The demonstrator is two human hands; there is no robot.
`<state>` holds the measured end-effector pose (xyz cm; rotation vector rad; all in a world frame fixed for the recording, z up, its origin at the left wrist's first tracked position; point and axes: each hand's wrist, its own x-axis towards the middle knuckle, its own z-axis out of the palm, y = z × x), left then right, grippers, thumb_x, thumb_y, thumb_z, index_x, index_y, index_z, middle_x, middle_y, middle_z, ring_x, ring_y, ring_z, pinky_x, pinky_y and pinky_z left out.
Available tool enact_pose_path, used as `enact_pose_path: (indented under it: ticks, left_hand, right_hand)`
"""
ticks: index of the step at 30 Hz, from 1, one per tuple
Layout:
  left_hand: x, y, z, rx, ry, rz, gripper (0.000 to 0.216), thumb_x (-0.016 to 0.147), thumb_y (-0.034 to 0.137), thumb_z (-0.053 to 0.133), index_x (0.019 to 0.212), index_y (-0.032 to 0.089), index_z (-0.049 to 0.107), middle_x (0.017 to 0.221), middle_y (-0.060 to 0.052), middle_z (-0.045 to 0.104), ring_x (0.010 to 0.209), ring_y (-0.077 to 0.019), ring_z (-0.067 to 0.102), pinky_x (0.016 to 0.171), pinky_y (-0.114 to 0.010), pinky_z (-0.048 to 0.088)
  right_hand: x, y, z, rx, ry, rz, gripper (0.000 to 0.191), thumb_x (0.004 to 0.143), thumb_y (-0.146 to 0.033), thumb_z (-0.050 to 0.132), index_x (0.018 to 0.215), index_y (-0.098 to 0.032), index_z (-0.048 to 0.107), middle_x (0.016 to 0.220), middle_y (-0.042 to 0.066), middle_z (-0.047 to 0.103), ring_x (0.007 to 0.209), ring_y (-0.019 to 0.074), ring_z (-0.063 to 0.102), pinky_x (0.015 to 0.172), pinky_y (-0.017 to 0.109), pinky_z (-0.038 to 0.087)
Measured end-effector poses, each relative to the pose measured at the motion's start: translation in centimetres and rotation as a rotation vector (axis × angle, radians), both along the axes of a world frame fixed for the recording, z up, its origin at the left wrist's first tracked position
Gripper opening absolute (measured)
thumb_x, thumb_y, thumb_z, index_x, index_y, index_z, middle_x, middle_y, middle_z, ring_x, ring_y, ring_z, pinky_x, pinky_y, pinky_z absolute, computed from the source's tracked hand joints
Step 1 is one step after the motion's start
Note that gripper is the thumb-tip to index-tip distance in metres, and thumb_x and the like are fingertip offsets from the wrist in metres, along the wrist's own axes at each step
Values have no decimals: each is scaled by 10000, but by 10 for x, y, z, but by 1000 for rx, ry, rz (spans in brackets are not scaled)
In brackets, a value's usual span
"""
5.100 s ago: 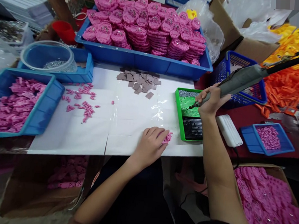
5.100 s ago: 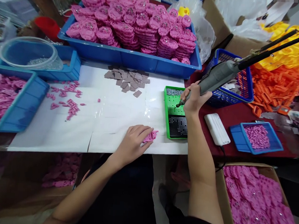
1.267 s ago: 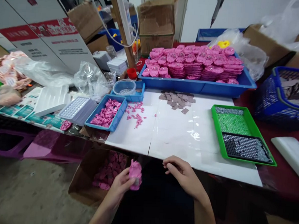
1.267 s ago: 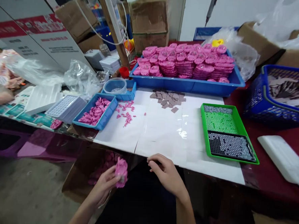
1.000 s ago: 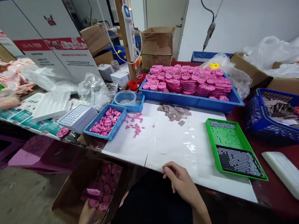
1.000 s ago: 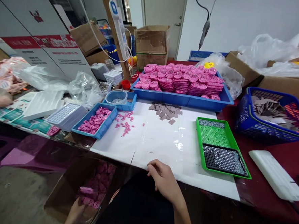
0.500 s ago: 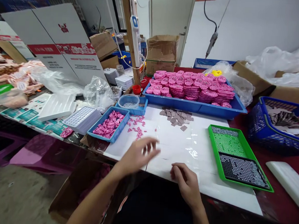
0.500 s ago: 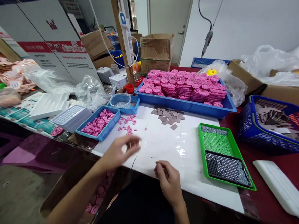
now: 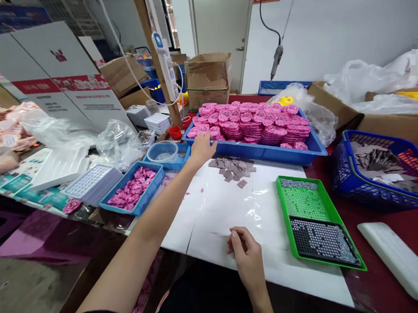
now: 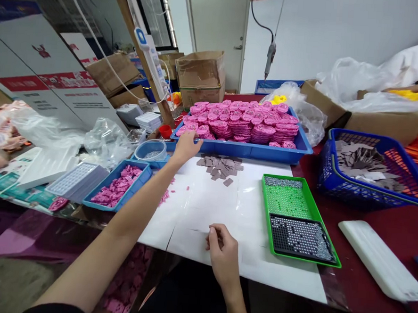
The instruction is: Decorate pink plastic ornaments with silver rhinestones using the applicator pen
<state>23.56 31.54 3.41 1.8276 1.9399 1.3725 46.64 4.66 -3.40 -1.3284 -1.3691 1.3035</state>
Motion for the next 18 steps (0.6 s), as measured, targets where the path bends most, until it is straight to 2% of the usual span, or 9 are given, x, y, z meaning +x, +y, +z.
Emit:
enact_pose_path:
  ticks: [4, 7, 11, 13, 15, 18]
  left_hand:
    - [26, -12, -32, 60, -169, 46, 136, 960, 311, 567, 929, 182, 597, 847, -50, 629, 819, -192, 590, 847, -312, 468]
    - [56, -27, -61, 93, -297, 58, 219, 1011, 366, 467, 937, 183, 561, 761, -9, 571, 688, -153, 537, 701, -263, 444]
    - [81, -50, -87, 115, -376, -53, 234, 992, 419, 512, 914, 200, 547, 690, 31, 491, 627, -133, 480, 635, -242, 400]
    - [82, -58, -92, 128, -389, -130, 242, 977, 436, 540, 906, 205, 554, 679, 36, 468, 618, -132, 458, 635, -248, 386]
    - [80, -61, -93, 132, -401, -199, 255, 970, 450, 550, 897, 206, 564, 664, 39, 454, 597, -131, 437, 624, -256, 367]
    - [79, -60, -93, 123, -425, -282, 276, 962, 478, 560, 908, 208, 577, 636, 48, 445, 556, -127, 415, 590, -263, 331]
  right_hand:
    - [1, 16, 12, -65, -55, 110, 467, 966, -572, 489, 1138, -149, 587, 915, 86, 637, 736, 159, 623, 592, 264, 535]
    - [5, 51, 43, 7, -125, 151, 430, 926, -496, 557, 1195, -164, 605, 1065, 105, 652, 897, 183, 641, 664, 270, 552]
    - [12, 131, 99, 188, -259, 75, 400, 918, -394, 590, 1249, -170, 600, 1116, 100, 658, 990, 185, 616, 893, 318, 518]
    - [10, 178, 120, 236, -318, 24, 396, 932, -361, 584, 1273, -159, 587, 1086, 90, 663, 960, 179, 611, 899, 315, 498]
    - [2, 223, 133, 270, -382, -17, 350, 951, -312, 565, 1251, -136, 592, 1043, 78, 665, 913, 164, 610, 901, 312, 492]
    - [-24, 283, 137, 308, -489, -55, 289, 1003, -303, 546, 1211, -109, 597, 1092, 79, 651, 1013, 165, 613, 1000, 350, 487]
